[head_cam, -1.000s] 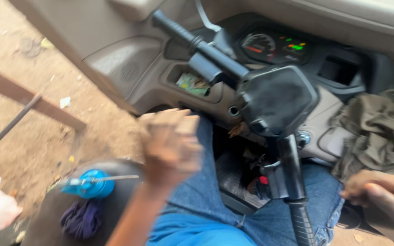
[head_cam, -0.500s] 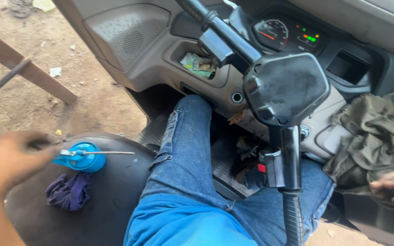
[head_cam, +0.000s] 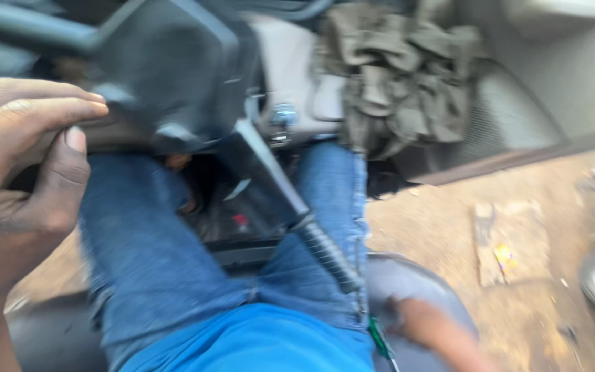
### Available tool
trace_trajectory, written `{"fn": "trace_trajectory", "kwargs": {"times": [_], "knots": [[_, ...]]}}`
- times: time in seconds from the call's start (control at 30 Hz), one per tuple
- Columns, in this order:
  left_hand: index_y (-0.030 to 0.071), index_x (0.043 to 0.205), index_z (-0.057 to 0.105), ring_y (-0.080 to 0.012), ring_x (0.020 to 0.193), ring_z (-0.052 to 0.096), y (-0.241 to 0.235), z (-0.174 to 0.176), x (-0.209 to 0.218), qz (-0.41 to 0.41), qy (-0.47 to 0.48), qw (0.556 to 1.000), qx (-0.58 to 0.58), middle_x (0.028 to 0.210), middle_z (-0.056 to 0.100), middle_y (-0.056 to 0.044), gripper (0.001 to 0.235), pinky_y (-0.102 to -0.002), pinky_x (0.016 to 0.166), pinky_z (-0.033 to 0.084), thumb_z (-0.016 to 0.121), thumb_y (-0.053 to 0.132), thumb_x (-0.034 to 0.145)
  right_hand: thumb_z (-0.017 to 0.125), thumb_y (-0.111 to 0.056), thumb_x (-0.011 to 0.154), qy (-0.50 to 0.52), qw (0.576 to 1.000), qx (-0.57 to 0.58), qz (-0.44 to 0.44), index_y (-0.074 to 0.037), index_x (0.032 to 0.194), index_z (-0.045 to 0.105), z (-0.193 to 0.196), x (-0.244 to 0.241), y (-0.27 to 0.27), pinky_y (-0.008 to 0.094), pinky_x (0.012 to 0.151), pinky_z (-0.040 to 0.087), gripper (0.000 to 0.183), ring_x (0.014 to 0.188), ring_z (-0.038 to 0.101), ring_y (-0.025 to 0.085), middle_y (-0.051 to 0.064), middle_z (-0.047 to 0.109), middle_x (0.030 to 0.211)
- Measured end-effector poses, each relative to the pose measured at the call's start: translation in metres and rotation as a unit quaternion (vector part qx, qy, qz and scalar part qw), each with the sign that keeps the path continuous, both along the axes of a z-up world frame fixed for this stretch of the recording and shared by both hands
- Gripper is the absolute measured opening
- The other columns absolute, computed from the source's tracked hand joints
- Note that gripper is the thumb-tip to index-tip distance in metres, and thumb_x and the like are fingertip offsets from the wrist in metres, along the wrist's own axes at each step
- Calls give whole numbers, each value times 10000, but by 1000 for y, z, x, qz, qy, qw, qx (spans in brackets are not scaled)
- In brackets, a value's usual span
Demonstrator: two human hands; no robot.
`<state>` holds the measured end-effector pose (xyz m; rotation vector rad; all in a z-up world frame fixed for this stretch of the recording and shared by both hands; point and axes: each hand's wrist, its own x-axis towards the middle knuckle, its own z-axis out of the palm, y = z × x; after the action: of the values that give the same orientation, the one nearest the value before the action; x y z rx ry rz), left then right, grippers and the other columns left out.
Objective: The person works on the scooter's handlebar assembly, using a green-handled screwdriver to loosen and tighten screws on the central plastic cover. They repeatedly adjust the cover and handlebar area while seated on the scooter.
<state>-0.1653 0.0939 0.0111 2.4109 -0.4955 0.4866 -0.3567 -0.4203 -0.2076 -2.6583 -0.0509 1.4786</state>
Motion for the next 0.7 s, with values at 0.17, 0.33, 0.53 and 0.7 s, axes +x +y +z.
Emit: {"fn": "trace_trajectory", "kwargs": {"times": [0.17,0.33,0.53,0.7], "knots": [[-19,1062,716,-301,1010,697,-48,4,21,-43,-71,996,40,1100,722,-173,196,-382,895,543,670,-107,893,744,-445,827,-61,986,-84,-127,-198,1377,447,-52,-88,21,472,841,587,672,988,720,356,141,705,1080],[2,1066,712,-312,1042,699,-66,15,23,-12,-103,995,4,1096,723,-150,255,-380,911,538,649,-107,845,731,-303,817,-112,962,15,-248,-309,1307,599,-62,-59,-33,415,910,584,507,1005,784,255,89,801,998],[3,1075,700,-294,1085,698,-62,34,48,26,-132,991,-12,1099,719,-145,157,-368,999,533,631,-50,944,756,-144,889,-571,697,324,-288,-60,1177,618,122,108,1,373,961,565,330,1057,729,216,104,729,1063],[-14,1162,709,-388,1122,649,-76,46,134,82,55,994,39,1165,709,-221,388,-445,951,482,650,296,936,595,-42,1119,-482,445,711,-252,-61,1340,438,168,270,108,468,1155,551,271,1217,655,290,151,609,1226]]}}
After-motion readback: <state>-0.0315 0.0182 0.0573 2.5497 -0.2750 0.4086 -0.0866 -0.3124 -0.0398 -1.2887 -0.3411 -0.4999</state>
